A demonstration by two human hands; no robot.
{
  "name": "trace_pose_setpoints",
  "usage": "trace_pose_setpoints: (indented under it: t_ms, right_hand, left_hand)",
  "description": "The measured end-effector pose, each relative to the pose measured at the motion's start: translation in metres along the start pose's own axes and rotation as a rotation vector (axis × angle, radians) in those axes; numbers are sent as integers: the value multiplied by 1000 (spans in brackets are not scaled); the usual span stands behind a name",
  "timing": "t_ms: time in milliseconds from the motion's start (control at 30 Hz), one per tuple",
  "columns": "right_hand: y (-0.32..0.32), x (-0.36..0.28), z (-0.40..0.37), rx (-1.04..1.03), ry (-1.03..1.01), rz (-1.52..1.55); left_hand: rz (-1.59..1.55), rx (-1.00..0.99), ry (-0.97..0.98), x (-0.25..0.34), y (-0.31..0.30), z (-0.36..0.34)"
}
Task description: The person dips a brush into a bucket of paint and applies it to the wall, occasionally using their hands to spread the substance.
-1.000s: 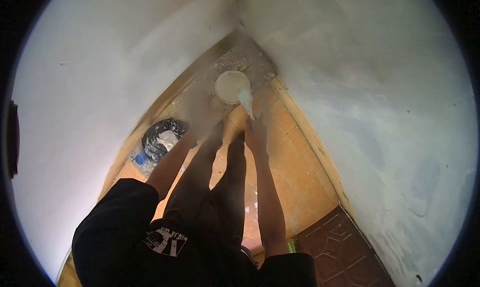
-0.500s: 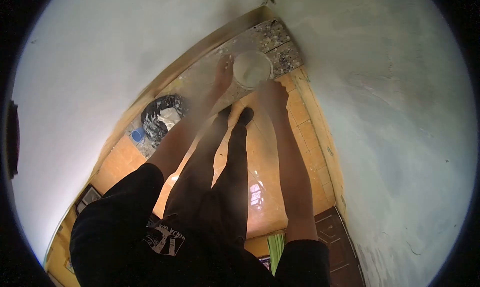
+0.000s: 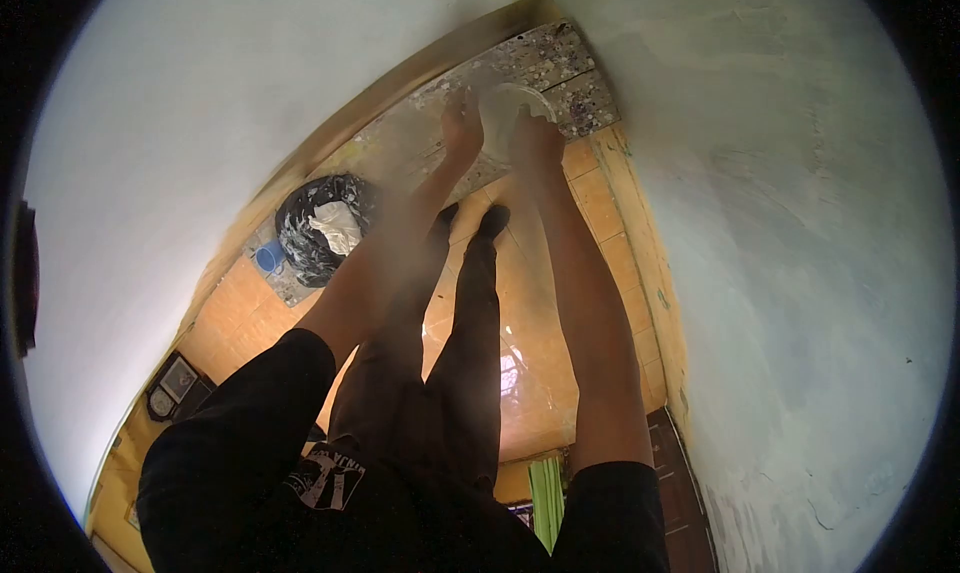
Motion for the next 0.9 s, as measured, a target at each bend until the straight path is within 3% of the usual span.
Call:
trace_pose_setpoints:
  t_ms: [67, 267, 467, 567, 900]
  right_hand:
    - [3, 0, 2, -20, -32, -20]
    - [12, 1, 14, -22, -72, -55]
    - [5, -3, 19, -21, -43, 2]
    - [6, -3, 23, -13, -30, -21]
    - [18, -7, 26, -11, -24, -58]
  left_hand:
    - [-12, -1, -36, -6, 1, 2]
    - [1, 178, 109, -4, -3, -7]
    - [-83, 55, 1, -1, -2, -5]
    - [20, 156, -8, 2, -5, -9]
    - [14, 220, 150, 2, -6, -8]
Point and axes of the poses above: each hand's wrist, its own z-axis towards the middle knuckle, its own y-axis out of the palm, x = y × z, the point moved 8 cm from there along z, towards the middle knuckle, and after that the axes turned 15 degrees about -y, right-handed, at the moved point
